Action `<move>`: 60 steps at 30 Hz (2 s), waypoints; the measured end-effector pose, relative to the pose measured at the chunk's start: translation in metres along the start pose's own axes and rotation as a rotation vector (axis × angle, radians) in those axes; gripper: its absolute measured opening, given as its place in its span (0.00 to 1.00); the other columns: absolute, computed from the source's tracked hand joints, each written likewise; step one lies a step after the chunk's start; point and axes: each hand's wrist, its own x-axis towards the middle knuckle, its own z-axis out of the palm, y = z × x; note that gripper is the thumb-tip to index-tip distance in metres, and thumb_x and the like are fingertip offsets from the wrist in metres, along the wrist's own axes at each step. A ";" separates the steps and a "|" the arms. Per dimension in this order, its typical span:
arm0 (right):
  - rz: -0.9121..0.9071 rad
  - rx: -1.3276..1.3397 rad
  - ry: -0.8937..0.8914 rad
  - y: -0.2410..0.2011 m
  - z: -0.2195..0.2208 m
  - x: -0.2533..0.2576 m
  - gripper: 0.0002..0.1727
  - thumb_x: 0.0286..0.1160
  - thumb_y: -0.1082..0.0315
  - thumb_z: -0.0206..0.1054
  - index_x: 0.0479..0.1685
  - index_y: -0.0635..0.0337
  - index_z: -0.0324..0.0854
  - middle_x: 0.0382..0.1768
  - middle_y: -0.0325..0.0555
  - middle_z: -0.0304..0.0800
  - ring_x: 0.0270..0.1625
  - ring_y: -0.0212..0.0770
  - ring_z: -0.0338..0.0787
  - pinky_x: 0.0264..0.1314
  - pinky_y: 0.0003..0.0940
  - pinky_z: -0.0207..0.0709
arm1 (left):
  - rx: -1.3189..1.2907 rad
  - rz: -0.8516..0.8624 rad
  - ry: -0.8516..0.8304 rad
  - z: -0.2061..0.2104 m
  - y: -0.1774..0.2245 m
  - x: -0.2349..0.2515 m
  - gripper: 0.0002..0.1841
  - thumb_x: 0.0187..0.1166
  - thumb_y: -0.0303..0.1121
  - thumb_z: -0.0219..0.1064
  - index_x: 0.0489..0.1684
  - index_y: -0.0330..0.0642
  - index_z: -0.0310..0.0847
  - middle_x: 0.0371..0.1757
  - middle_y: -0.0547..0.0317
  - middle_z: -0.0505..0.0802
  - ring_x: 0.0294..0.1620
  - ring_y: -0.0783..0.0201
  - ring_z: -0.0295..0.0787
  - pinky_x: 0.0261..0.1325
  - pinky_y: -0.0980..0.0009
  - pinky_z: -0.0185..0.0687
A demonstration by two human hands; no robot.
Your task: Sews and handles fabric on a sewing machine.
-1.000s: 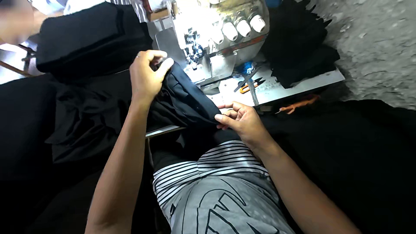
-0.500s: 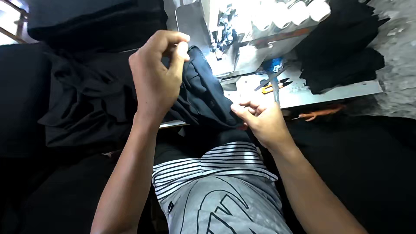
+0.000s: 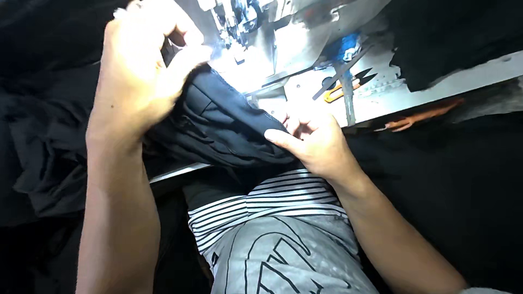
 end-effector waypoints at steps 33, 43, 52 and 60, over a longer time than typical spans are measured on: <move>-0.147 0.004 0.033 -0.048 0.012 -0.004 0.05 0.77 0.69 0.74 0.45 0.59 0.91 0.37 0.38 0.94 0.35 0.29 0.91 0.40 0.23 0.87 | -0.131 -0.183 -0.026 -0.032 0.032 -0.037 0.14 0.69 0.49 0.79 0.42 0.52 0.90 0.39 0.71 0.92 0.41 0.79 0.86 0.46 0.72 0.80; -0.075 0.587 -0.250 -0.102 0.093 0.010 0.04 0.77 0.73 0.72 0.35 0.65 0.88 0.33 0.41 0.87 0.32 0.29 0.86 0.33 0.22 0.84 | 0.025 -0.278 -0.012 -0.140 0.028 -0.007 0.07 0.77 0.36 0.75 0.42 0.43 0.90 0.39 0.66 0.92 0.39 0.80 0.88 0.43 0.81 0.85; 0.031 0.135 0.032 -0.021 0.053 0.027 0.09 0.78 0.62 0.72 0.29 0.51 0.85 0.19 0.29 0.80 0.18 0.22 0.76 0.18 0.17 0.71 | 0.137 -0.291 -0.147 -0.003 -0.012 0.057 0.18 0.71 0.48 0.77 0.51 0.48 0.91 0.49 0.57 0.95 0.54 0.64 0.91 0.61 0.54 0.82; 0.018 0.175 0.019 -0.016 0.047 0.030 0.10 0.76 0.64 0.73 0.26 0.52 0.87 0.22 0.30 0.84 0.17 0.24 0.77 0.15 0.17 0.72 | 0.071 -0.340 -0.144 -0.001 -0.009 0.058 0.13 0.70 0.45 0.78 0.49 0.54 0.90 0.47 0.70 0.94 0.51 0.82 0.88 0.59 0.72 0.82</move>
